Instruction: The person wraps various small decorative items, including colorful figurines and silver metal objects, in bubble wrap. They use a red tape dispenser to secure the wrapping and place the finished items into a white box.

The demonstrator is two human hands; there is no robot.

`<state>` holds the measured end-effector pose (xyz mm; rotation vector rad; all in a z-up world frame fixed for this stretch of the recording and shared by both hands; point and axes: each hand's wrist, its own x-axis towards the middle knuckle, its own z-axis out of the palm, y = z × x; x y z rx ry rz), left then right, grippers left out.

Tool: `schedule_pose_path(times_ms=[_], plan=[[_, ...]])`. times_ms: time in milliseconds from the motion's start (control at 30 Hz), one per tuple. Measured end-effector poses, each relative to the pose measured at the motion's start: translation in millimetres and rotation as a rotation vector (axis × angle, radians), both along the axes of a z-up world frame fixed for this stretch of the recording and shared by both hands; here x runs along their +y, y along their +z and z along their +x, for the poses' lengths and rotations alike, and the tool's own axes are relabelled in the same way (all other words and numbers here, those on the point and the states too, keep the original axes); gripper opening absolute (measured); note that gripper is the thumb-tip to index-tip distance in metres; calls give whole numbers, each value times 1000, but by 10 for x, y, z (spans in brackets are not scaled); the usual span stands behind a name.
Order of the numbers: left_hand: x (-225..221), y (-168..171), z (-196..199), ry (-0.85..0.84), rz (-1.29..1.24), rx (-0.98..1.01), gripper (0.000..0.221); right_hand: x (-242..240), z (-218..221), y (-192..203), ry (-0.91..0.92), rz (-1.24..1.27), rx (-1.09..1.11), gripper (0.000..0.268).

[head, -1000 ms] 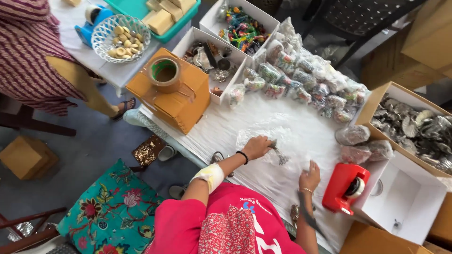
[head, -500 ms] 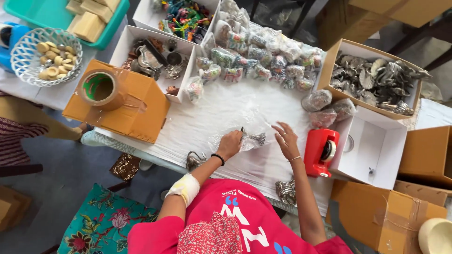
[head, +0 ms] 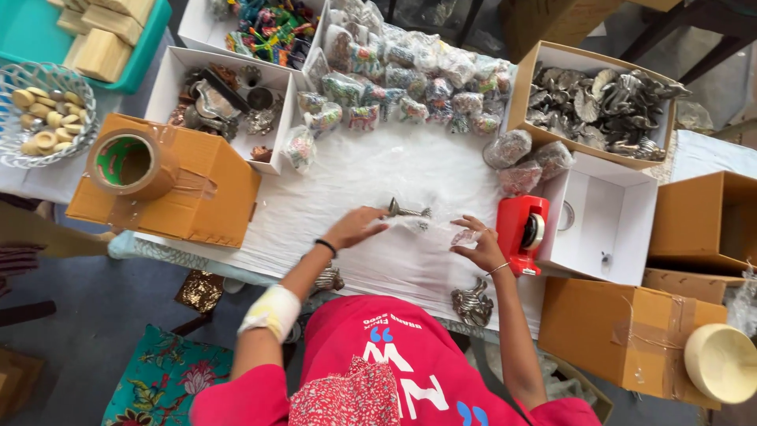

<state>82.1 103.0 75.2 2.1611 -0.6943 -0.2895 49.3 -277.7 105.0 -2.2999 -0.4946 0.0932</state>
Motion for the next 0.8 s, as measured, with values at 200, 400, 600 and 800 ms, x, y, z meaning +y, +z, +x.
schedule_pose_path(times_ms=[200,400,600,800], plan=[[576,141,81,-20,59,-217,56,-199,60,-766,-85,32,-58,5],[440,-29,227,472,-80,324,28,-142,279,-1384,-481,349,153,13],[452,-141,331,328,-123,75,31,259,426,-13,-29,-75,-105,53],[425,-233,346,424,-201,191,31,205,580,97,69,-158,-254,32]])
